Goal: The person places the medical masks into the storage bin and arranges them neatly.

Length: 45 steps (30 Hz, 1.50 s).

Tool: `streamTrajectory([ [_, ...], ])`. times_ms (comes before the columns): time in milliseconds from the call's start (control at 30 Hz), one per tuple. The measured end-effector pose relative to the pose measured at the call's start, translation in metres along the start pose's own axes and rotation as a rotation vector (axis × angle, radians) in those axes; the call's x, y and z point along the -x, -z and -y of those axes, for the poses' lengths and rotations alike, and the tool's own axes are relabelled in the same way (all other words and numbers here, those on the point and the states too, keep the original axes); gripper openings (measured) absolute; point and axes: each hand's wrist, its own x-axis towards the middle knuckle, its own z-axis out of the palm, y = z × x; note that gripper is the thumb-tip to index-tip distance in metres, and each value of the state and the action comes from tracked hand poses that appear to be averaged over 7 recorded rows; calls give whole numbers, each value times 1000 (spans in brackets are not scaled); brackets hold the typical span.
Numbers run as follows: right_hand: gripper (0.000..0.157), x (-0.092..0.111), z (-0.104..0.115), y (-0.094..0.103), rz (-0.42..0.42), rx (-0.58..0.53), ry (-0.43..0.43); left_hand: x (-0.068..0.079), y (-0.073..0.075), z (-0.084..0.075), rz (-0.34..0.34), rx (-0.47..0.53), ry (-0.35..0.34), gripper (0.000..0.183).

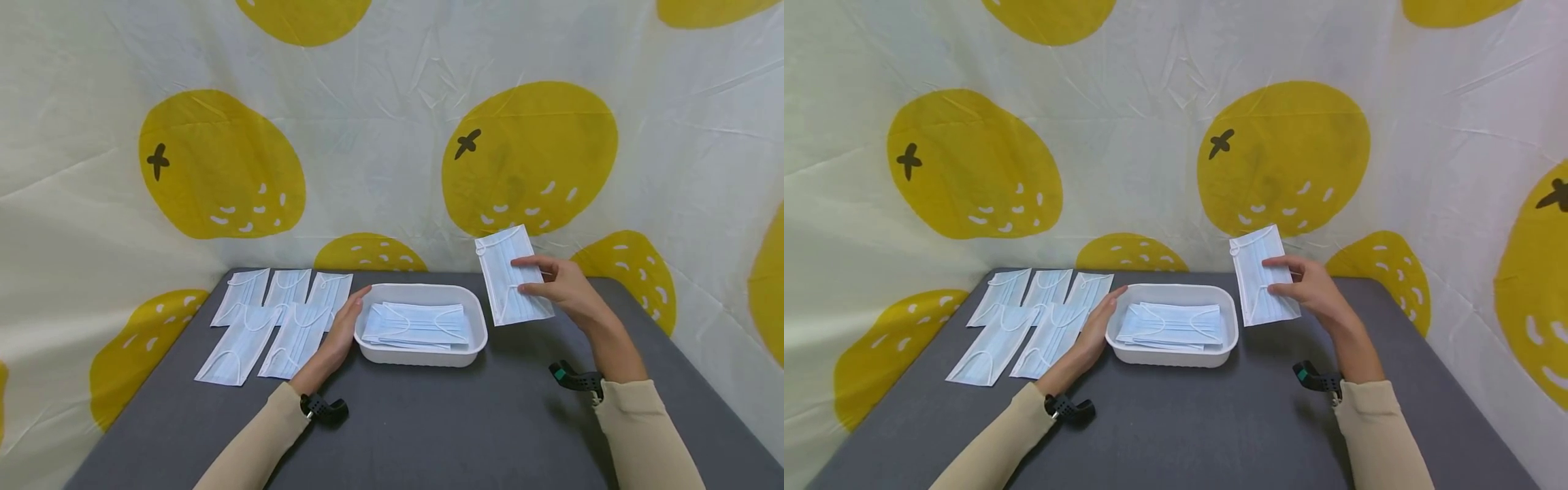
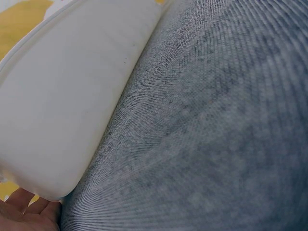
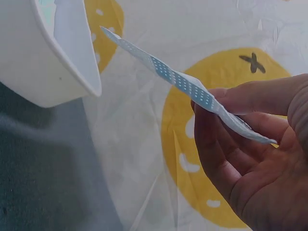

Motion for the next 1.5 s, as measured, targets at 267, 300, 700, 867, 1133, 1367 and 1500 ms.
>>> streamTrajectory([
  [267, 51, -3, 9, -11, 26, -44, 54, 0, 2, 0, -1, 2, 5, 50],
  [300, 51, -3, 10, -12, 30, -46, 57, 0, 2, 1, -2, 2, 3, 50],
  [700, 49, -2, 16, -17, 45, -73, 88, -1, -1, 2, 0, 6, -17, 51],
  [867, 46, -1, 17, -21, 59, -71, 107, 0, -4, 1, 5, -12, -20, 50],
  [1133, 45, -10, 28, -27, 72, 2, 94, 1, -4, 0, -2, -13, -19, 50],
  [1367, 40, -22, 44, -29, 119, 58, 131, 0, -3, -1, -3, -14, -32, 50],
  [1500, 35, -32, 50, -32, 168, 86, 151, 1, -2, -2, -6, -9, -17, 50],
])
